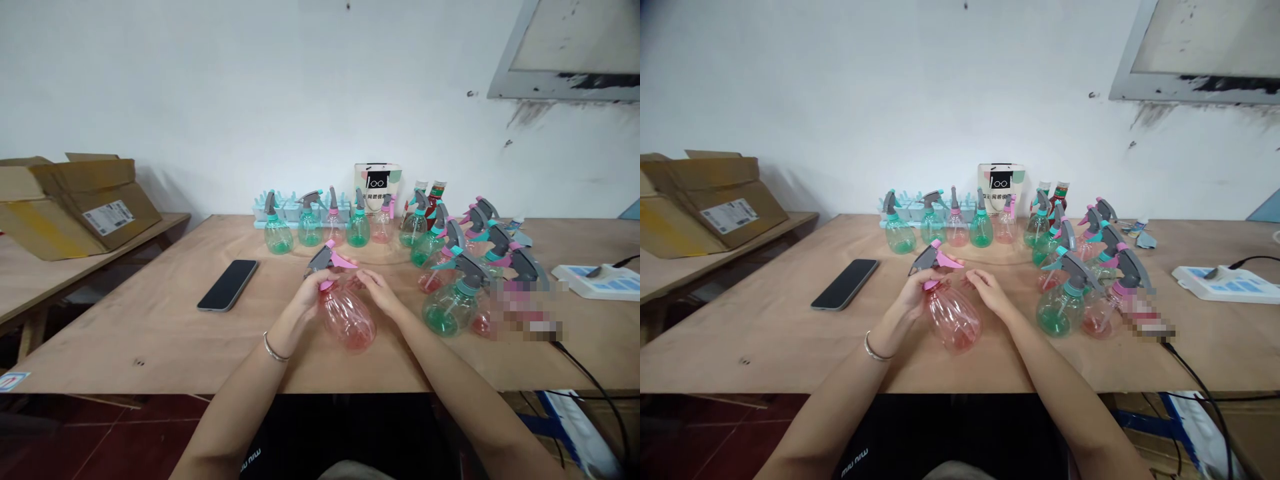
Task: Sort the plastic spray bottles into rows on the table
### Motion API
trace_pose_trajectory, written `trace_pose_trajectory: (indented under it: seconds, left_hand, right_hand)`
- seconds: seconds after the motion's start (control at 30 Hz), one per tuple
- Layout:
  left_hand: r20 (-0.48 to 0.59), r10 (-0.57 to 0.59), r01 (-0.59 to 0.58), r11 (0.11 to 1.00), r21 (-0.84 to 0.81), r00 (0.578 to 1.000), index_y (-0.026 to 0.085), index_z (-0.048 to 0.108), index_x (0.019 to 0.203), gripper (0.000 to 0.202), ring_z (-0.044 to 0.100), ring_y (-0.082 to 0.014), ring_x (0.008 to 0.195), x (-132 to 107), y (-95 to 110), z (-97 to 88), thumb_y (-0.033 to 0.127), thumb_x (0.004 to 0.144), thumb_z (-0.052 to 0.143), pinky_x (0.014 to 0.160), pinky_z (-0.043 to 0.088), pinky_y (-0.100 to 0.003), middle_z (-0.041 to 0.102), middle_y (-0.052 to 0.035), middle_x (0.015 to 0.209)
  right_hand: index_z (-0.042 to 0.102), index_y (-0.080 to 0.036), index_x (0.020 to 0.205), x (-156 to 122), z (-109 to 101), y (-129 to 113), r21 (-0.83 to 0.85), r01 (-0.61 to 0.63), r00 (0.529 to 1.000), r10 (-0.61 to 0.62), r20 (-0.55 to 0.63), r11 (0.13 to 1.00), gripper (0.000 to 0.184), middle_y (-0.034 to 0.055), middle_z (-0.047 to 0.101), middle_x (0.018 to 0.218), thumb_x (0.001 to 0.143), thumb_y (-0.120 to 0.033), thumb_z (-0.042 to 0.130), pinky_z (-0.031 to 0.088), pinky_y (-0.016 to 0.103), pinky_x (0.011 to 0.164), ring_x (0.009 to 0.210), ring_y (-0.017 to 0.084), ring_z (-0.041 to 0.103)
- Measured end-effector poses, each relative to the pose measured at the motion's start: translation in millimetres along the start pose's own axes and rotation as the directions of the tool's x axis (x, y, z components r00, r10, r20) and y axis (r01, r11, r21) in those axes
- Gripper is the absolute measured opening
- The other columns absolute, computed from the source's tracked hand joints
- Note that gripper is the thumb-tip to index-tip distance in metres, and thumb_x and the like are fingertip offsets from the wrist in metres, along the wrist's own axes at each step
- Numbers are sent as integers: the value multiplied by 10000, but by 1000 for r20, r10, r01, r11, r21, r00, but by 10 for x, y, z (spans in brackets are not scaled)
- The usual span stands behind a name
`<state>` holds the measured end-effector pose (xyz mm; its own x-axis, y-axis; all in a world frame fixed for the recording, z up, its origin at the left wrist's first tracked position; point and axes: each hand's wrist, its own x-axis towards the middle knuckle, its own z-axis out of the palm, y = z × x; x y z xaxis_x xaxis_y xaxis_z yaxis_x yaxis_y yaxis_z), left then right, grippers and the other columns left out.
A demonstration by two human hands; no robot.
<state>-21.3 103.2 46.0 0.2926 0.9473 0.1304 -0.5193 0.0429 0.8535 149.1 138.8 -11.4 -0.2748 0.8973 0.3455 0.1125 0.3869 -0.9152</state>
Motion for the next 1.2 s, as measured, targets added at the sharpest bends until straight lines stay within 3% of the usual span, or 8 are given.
trace_pose_trajectory:
  seconds: [0.1, 0.27, 0.53, 0.6, 0.7, 0.8, 1.03, 1.2]
  left_hand:
    - [-58, 129, -125, 989, 82, 990, 172, 676, 825, 213, 669, -203, 864, 19, -32, 5, 174, 612, 671, 787, 518, -288, 722, -32, 851]
    - [-61, 369, -324, 875, 359, 927, 208, 707, 997, 274, 622, -235, 1161, 39, -107, -18, 395, 799, 672, 1038, 456, -356, 719, -44, 1099]
    - [59, 460, -406, 708, 578, 886, 241, 556, 1279, 635, 529, -286, 1278, 51, -105, -106, 441, 717, 777, 1051, 426, -429, 574, -102, 1372]
    - [46, 546, -449, 635, 629, 837, 266, 515, 1312, 637, 454, -280, 1349, 70, -116, -152, 419, 746, 764, 1079, 375, -436, 502, -101, 1444]
    - [-13, 700, -503, 526, 686, 714, 258, 547, 1233, 410, 461, -260, 1339, 117, -143, -216, 395, 861, 651, 1051, 366, -423, 525, -106, 1410]
    - [-42, 737, -505, 502, 702, 675, 229, 598, 1106, 243, 540, -242, 1238, 183, -173, -291, 370, 910, 574, 978, 407, -388, 604, -105, 1291]
    - [-131, 737, -471, 547, 692, 663, 212, 630, 1037, 185, 605, -206, 1071, 302, -205, -452, 314, 904, 551, 913, 435, -342, 666, -75, 1099]
    - [-137, 749, -482, 543, 687, 649, 207, 633, 1005, 174, 617, -178, 989, 310, -176, -476, 304, 903, 531, 871, 448, -310, 666, -58, 1033]
  right_hand:
    - [653, -199, 964, -131, 49, -241, 62, 65, 991, -71, 110, 996, 454, 80, 700, 992, 878, -606, 471, 504, 400, 883, 942, 240, 659]
    - [521, -221, 1257, -285, 173, -469, -331, 235, 963, -171, 211, 914, 851, 131, 597, 1275, 553, -575, 843, 457, 496, 990, 1173, 329, 573]
    - [409, -183, 1281, -133, 214, -278, -329, 118, 987, -146, -62, 937, 731, 165, 603, 1225, 679, -392, 766, 497, 469, 940, 1102, 293, 618]
    - [412, -178, 1262, 59, 31, -176, -326, 114, 944, -204, -258, 938, 732, 167, 575, 1240, 679, -451, 760, 462, 479, 990, 1135, 293, 591]
    - [432, -139, 1222, 408, -309, 23, -451, 68, 784, -327, -528, 890, 761, 191, 502, 1260, 629, -459, 786, 374, 511, 1071, 1211, 319, 498]
    - [438, -106, 1200, 698, -569, 250, -495, -31, 672, -348, -654, 869, 741, 197, 468, 1225, 619, -401, 790, 356, 507, 1079, 1206, 320, 457]
    - [421, -99, 1268, 930, -697, 593, -547, -154, 587, -369, -720, 823, 729, 209, 469, 1253, 686, -376, 761, 349, 496, 1070, 1230, 331, 435]
    - [407, -91, 1341, 950, -713, 688, -574, -229, 589, -358, -725, 786, 776, 239, 478, 1322, 718, -404, 749, 336, 520, 1076, 1281, 357, 418]
